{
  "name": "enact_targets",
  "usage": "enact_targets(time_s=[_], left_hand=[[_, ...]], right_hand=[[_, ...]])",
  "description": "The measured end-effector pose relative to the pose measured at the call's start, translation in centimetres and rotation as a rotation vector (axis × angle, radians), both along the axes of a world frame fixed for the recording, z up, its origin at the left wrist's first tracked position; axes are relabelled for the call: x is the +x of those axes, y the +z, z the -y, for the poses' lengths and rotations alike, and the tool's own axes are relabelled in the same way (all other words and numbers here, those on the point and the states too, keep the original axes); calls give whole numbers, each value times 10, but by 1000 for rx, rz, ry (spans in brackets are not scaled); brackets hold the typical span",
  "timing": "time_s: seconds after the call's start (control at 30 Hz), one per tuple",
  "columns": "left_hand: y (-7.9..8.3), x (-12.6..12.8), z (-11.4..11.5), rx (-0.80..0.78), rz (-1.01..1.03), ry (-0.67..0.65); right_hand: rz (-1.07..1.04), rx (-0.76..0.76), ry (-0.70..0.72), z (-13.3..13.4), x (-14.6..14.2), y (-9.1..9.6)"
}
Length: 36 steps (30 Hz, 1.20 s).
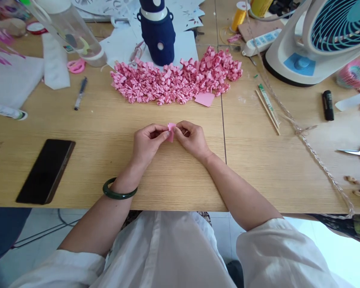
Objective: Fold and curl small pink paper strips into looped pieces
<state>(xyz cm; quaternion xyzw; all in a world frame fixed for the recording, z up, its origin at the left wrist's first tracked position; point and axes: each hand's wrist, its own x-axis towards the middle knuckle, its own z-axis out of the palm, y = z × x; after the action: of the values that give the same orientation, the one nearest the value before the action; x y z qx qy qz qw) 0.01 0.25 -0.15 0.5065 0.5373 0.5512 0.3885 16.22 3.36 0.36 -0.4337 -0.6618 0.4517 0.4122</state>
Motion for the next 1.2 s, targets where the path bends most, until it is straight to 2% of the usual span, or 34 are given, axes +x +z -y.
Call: enact_targets(time_s=[0.2,0.43,0.63,0.87,1.07,1.2], left_hand=[[-1,0,-1,-55,26,-13],[2,1,0,-28,13,-25],[3,-1,1,58,52,155],[-5,-2,-2,176,-63,216],[-16,-4,-5,273,-185,180],[-21,-4,-8,156,-105,62]], right_hand=[[-17,5,46,0,-1,-2],[-31,-14,22,-1,0,-3],[-16,-40,-90,-5,2,-3],[-23,-74,-91,-8,2,-6],[-115,-110,-69,-10,3,-6],[-187,-138,-40,-11,4,-6]])
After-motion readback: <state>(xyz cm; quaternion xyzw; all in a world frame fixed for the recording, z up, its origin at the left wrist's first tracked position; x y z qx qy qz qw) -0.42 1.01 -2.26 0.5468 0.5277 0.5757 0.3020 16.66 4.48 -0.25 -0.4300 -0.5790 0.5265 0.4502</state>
